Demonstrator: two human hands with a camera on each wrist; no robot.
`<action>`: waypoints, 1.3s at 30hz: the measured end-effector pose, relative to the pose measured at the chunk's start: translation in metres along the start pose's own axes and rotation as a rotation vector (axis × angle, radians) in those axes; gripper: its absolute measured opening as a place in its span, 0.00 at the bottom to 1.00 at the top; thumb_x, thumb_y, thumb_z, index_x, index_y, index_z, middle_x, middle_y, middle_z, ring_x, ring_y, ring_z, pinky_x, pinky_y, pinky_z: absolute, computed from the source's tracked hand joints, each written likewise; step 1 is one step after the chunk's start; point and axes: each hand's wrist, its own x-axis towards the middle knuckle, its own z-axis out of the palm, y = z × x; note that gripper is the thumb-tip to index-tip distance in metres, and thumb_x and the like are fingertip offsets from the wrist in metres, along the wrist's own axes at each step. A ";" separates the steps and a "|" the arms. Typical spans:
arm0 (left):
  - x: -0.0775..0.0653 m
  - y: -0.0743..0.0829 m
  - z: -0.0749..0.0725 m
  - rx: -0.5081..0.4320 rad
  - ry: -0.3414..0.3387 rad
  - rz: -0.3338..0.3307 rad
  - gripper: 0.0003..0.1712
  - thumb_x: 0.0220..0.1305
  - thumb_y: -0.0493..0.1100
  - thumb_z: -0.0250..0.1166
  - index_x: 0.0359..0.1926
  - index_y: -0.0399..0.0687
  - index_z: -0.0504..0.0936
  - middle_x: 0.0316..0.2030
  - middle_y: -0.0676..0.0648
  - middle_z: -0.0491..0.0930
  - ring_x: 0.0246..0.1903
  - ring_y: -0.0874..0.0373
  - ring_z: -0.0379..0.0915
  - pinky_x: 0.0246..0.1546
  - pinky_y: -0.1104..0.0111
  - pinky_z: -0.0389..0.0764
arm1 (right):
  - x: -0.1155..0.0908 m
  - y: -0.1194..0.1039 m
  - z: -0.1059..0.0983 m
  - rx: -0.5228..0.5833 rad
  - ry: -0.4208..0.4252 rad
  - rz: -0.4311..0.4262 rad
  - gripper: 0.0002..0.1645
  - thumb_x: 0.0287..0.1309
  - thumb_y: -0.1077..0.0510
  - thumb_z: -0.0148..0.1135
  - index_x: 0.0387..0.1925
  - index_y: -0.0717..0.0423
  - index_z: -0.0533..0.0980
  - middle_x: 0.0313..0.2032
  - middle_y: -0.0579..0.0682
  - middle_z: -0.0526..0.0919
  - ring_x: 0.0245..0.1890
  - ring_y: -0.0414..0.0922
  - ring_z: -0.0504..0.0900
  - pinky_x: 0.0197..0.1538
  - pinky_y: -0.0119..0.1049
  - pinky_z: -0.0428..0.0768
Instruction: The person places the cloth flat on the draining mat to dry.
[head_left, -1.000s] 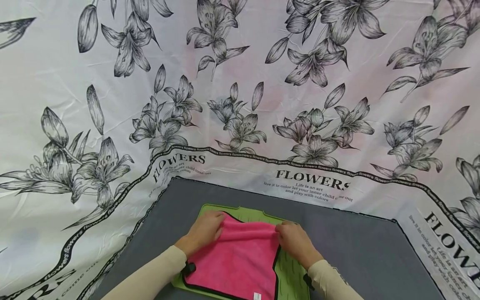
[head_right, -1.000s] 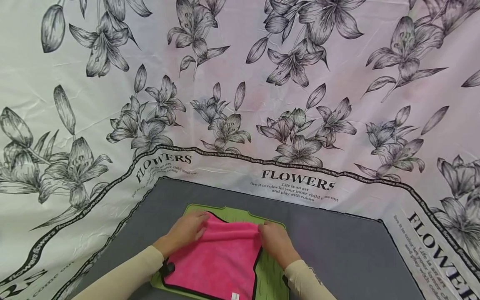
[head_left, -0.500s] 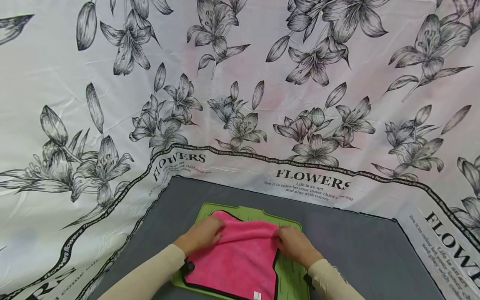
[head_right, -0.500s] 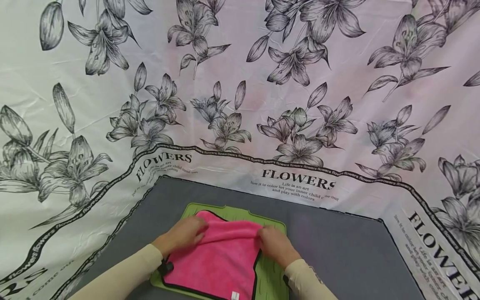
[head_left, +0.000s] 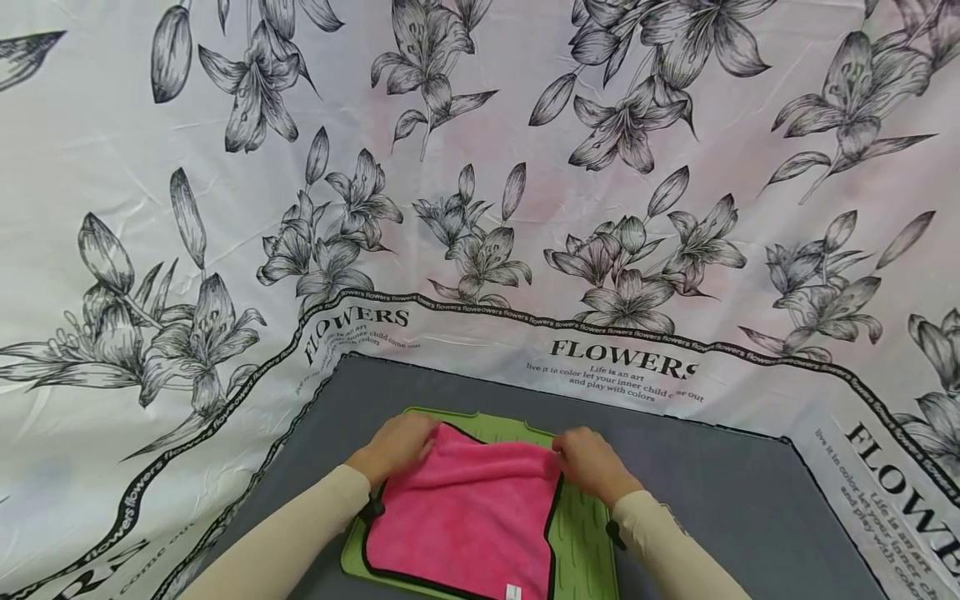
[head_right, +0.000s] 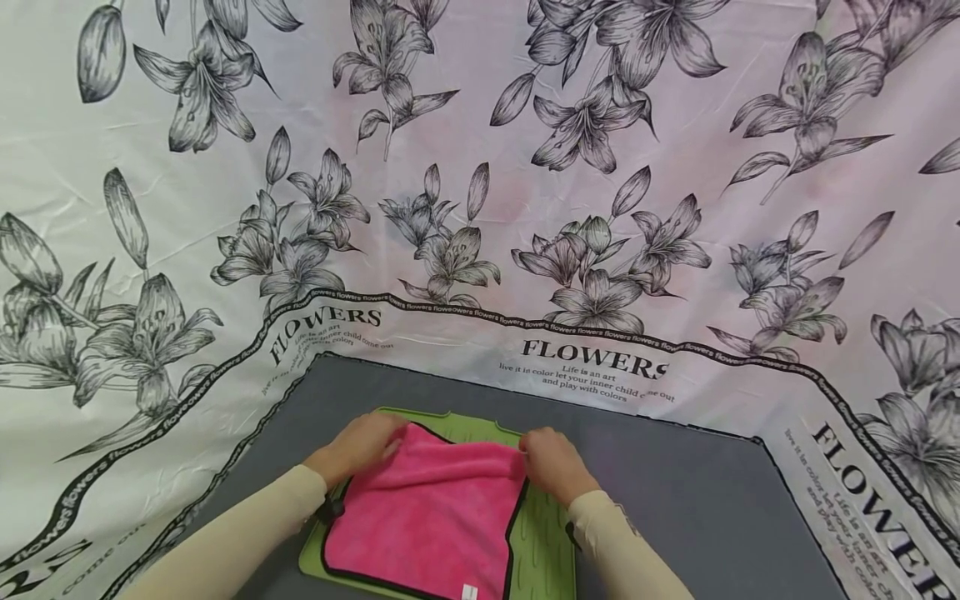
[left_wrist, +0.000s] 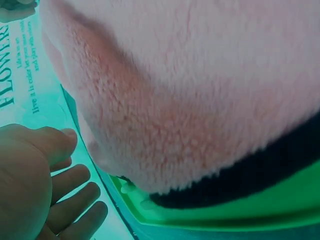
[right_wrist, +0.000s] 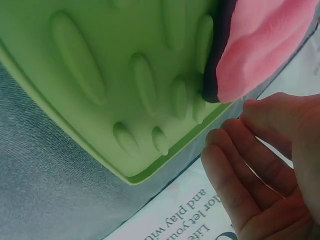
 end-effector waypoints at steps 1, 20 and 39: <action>0.001 -0.001 0.000 0.000 0.002 -0.002 0.04 0.65 0.41 0.68 0.33 0.53 0.81 0.25 0.55 0.79 0.30 0.58 0.80 0.27 0.62 0.78 | 0.002 0.001 0.000 0.011 -0.007 0.012 0.16 0.56 0.68 0.62 0.18 0.47 0.77 0.15 0.37 0.69 0.18 0.37 0.64 0.23 0.33 0.65; 0.012 0.000 0.015 0.009 -0.052 -0.060 0.12 0.68 0.42 0.65 0.25 0.57 0.83 0.26 0.56 0.82 0.32 0.58 0.79 0.32 0.63 0.79 | 0.010 -0.003 0.020 0.049 0.003 0.123 0.26 0.57 0.66 0.66 0.10 0.46 0.67 0.13 0.38 0.59 0.16 0.38 0.57 0.20 0.32 0.59; 0.020 0.001 0.015 0.148 0.166 -0.095 0.12 0.68 0.37 0.63 0.28 0.55 0.86 0.24 0.54 0.77 0.27 0.56 0.79 0.26 0.63 0.81 | 0.025 0.004 0.006 -0.162 0.102 0.097 0.14 0.60 0.66 0.62 0.23 0.48 0.83 0.22 0.45 0.80 0.23 0.49 0.81 0.24 0.45 0.79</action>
